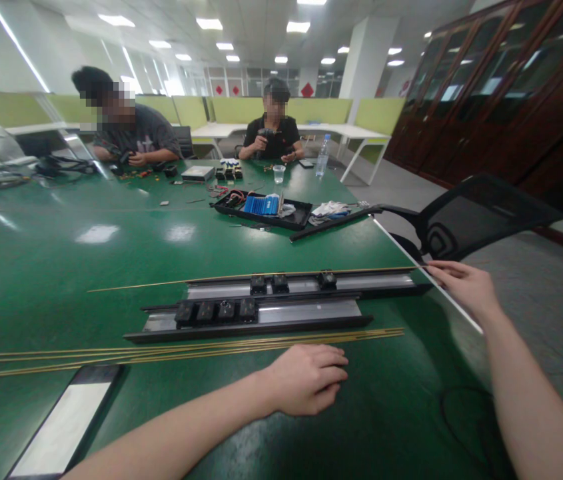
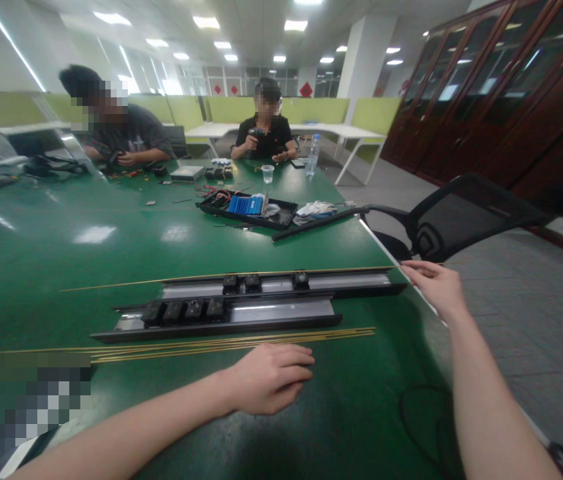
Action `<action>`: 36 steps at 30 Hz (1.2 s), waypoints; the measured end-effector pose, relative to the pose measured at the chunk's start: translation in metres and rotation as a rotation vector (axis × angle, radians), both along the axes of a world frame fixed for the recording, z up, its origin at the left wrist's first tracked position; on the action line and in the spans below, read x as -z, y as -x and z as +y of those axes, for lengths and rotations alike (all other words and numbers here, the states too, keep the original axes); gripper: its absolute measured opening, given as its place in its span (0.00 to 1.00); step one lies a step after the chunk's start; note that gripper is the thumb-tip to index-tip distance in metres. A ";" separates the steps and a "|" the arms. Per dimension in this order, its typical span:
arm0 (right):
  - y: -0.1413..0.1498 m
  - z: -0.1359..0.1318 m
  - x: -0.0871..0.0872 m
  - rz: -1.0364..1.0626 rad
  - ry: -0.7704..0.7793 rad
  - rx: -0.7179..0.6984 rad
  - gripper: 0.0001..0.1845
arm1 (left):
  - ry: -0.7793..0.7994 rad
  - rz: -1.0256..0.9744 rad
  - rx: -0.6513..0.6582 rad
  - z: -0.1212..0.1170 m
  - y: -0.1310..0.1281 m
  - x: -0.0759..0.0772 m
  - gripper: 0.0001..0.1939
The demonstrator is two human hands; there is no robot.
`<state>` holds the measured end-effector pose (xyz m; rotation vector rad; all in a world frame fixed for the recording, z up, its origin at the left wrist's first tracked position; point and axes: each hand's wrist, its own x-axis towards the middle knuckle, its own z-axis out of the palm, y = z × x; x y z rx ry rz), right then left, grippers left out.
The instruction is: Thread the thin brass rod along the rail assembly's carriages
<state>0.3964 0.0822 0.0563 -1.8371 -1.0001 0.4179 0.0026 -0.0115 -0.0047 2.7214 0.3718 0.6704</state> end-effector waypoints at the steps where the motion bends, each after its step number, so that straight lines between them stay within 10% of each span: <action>1: -0.001 0.001 0.001 0.001 -0.008 0.005 0.19 | -0.003 0.000 -0.001 0.000 0.000 0.000 0.15; 18: -0.003 0.007 -0.001 -0.043 -0.289 0.105 0.19 | 0.004 0.028 0.005 0.000 0.000 -0.001 0.15; 36: 0.130 0.010 -0.003 -0.052 0.087 -0.745 0.33 | 0.022 0.030 0.012 0.001 0.000 -0.002 0.14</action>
